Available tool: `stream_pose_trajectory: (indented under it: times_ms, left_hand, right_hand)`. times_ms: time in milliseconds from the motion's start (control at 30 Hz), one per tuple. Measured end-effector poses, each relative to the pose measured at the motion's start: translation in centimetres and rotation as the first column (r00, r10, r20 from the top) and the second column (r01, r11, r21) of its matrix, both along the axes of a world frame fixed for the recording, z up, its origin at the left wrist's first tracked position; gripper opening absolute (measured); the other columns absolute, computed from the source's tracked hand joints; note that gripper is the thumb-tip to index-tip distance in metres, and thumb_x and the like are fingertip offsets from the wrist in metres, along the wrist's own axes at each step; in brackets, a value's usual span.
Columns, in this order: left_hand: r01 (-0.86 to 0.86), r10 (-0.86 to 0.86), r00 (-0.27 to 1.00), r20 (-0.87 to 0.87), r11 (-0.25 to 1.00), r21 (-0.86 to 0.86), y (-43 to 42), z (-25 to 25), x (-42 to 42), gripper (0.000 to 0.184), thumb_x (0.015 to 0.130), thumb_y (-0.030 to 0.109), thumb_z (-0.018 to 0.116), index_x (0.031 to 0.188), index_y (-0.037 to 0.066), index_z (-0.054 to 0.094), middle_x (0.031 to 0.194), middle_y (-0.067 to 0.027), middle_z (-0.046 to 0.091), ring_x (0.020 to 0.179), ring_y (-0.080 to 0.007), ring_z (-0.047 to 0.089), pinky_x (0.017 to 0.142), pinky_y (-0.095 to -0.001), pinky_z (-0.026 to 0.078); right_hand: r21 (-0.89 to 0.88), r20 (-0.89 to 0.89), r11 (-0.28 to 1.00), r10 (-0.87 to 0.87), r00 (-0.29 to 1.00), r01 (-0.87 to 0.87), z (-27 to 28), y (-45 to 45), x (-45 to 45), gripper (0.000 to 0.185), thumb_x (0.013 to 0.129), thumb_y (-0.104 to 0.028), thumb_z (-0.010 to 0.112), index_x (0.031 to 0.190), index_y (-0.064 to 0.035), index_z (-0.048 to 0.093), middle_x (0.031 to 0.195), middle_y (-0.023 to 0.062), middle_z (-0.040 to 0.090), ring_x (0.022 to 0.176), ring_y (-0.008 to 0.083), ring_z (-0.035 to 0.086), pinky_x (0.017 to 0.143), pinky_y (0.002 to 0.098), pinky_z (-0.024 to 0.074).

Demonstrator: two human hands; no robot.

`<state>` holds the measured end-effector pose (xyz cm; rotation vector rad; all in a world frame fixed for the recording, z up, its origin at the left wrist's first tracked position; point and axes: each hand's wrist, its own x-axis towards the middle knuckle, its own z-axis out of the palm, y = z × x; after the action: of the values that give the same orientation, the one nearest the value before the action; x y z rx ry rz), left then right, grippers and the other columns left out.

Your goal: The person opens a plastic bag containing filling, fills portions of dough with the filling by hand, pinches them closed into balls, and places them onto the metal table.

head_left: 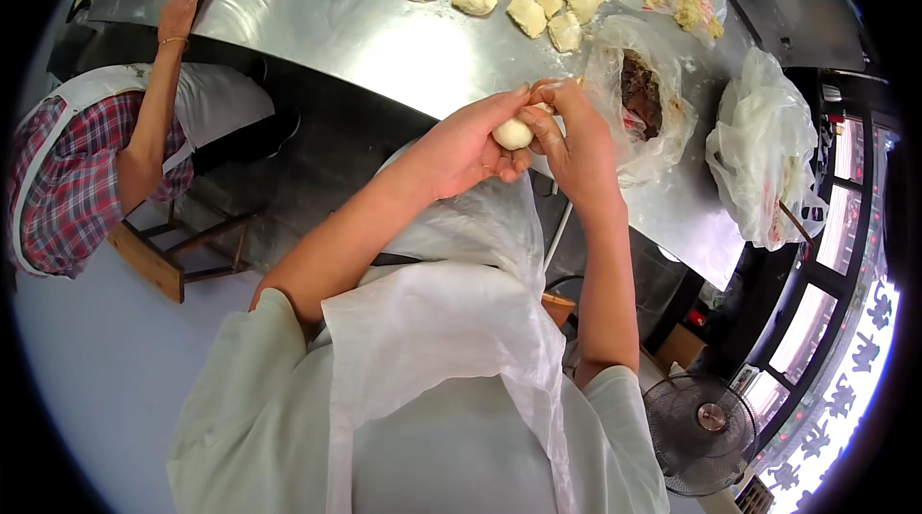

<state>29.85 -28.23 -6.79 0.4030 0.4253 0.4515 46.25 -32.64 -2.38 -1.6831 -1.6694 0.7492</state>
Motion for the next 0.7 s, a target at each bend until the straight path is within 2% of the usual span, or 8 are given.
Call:
stream_pose_trajectory:
  times_ms: [133, 267, 400, 533, 567, 600, 633, 700]
  left_hand:
    - [0.035, -0.035, 0.998, -0.050, 0.999, -0.008, 0.8, -0.2, -0.8, 0.033, 0.110, 0.036, 0.044, 0.108, 0.008, 0.061, 0.086, -0.0048, 0.064, 0.062, -0.0128, 0.056, 0.049, -0.0245, 0.041]
    - [0.063, -0.037, 0.991, -0.126, 0.976, 0.209, 1.8, 0.0, -2.1, 0.033, 0.109, 0.034, 0.045, 0.104, 0.005, 0.062, 0.088, -0.0071, 0.066, 0.060, -0.0137, 0.055, 0.049, -0.0244, 0.041]
    - [-0.026, 0.025, 0.997, 0.072, 0.999, 0.018, 1.7, 0.4, -3.1, 0.043, 0.112, 0.038, 0.043, 0.115, 0.001, 0.063, 0.099, -0.0117, 0.067, 0.069, -0.0145, 0.059, 0.057, -0.0251, 0.045]
    - [-0.093, 0.152, 0.964, 0.216, 0.961, -0.261, 2.2, -2.6, -4.4, 0.052, 0.113, 0.043, 0.039, 0.132, -0.003, 0.056, 0.114, -0.0161, 0.064, 0.095, -0.0222, 0.065, 0.077, -0.0338, 0.060]
    - [-0.065, 0.166, 0.940, 0.298, 0.945, -0.320, 2.2, -4.0, -4.8, 0.047, 0.112, 0.035, 0.044, 0.136, -0.004, 0.054, 0.118, -0.0178, 0.062, 0.103, -0.0262, 0.064, 0.089, -0.0364, 0.060]
    - [-0.135, 0.211, 0.951, 0.226, 0.941, -0.310, 2.3, -3.5, -4.9, 0.045, 0.111, 0.032, 0.045, 0.137, -0.003, 0.053, 0.119, -0.0181, 0.062, 0.104, -0.0267, 0.064, 0.092, -0.0373, 0.059]
    - [-0.206, 0.259, 0.953, 0.154, 0.934, -0.293, 2.3, -2.8, -4.8, 0.043, 0.111, 0.028, 0.046, 0.138, -0.003, 0.053, 0.119, -0.0185, 0.062, 0.105, -0.0273, 0.064, 0.095, -0.0381, 0.058]
    - [-0.337, 0.348, 0.937, 0.032, 0.923, -0.186, 2.4, -1.8, -5.0, 0.040, 0.108, 0.021, 0.047, 0.139, -0.003, 0.053, 0.122, -0.0186, 0.061, 0.108, -0.0279, 0.063, 0.100, -0.0392, 0.056]
  right_hand:
    - [0.194, 0.290, 0.974, 0.058, 0.955, -0.117, -0.6, 1.3, -0.5, 0.024, 0.094, -0.022, 0.074, 0.095, -0.0019, 0.060, 0.089, 0.0180, 0.063, 0.083, 0.0400, 0.063, 0.074, 0.0446, 0.0508]
    - [0.090, 0.295, 0.988, -0.149, 0.944, 0.127, -3.1, 3.1, -0.5, 0.031, 0.095, -0.031, 0.073, 0.093, -0.0037, 0.059, 0.084, 0.0188, 0.065, 0.078, 0.0398, 0.063, 0.070, 0.0446, 0.0510]
    - [0.114, 0.135, 0.938, -0.342, 0.930, 0.328, -4.8, 5.0, 1.0, 0.024, 0.095, -0.025, 0.073, 0.095, -0.0033, 0.063, 0.083, 0.0173, 0.067, 0.074, 0.0363, 0.064, 0.070, 0.0426, 0.0516]
    - [0.212, 0.088, 0.927, -0.334, 0.939, 0.310, -4.4, 4.6, 1.2, 0.020, 0.091, -0.008, 0.072, 0.110, -0.0016, 0.070, 0.095, 0.0161, 0.068, 0.082, 0.0299, 0.065, 0.078, 0.0386, 0.0521]
    - [0.243, 0.090, 0.926, -0.318, 0.944, 0.288, -5.4, 4.6, 2.0, 0.022, 0.091, -0.005, 0.071, 0.112, -0.0013, 0.070, 0.097, 0.0165, 0.068, 0.084, 0.0297, 0.065, 0.079, 0.0380, 0.0520]
    - [0.277, 0.093, 0.923, -0.301, 0.949, 0.266, -6.1, 4.5, 2.6, 0.024, 0.090, -0.002, 0.070, 0.114, -0.0011, 0.070, 0.099, 0.0168, 0.068, 0.086, 0.0295, 0.065, 0.081, 0.0373, 0.0519]
    - [0.253, 0.061, 0.921, -0.321, 0.945, 0.296, -6.5, 4.4, 3.0, 0.021, 0.094, -0.006, 0.070, 0.115, -0.0032, 0.073, 0.096, 0.0105, 0.070, 0.090, 0.0170, 0.065, 0.083, 0.0293, 0.0510]
    - [0.290, -0.009, 0.897, -0.346, 0.938, 0.334, -6.6, 4.1, 3.1, 0.019, 0.095, -0.005, 0.069, 0.114, -0.0024, 0.074, 0.098, 0.0103, 0.071, 0.092, 0.0170, 0.066, 0.084, 0.0296, 0.0512]
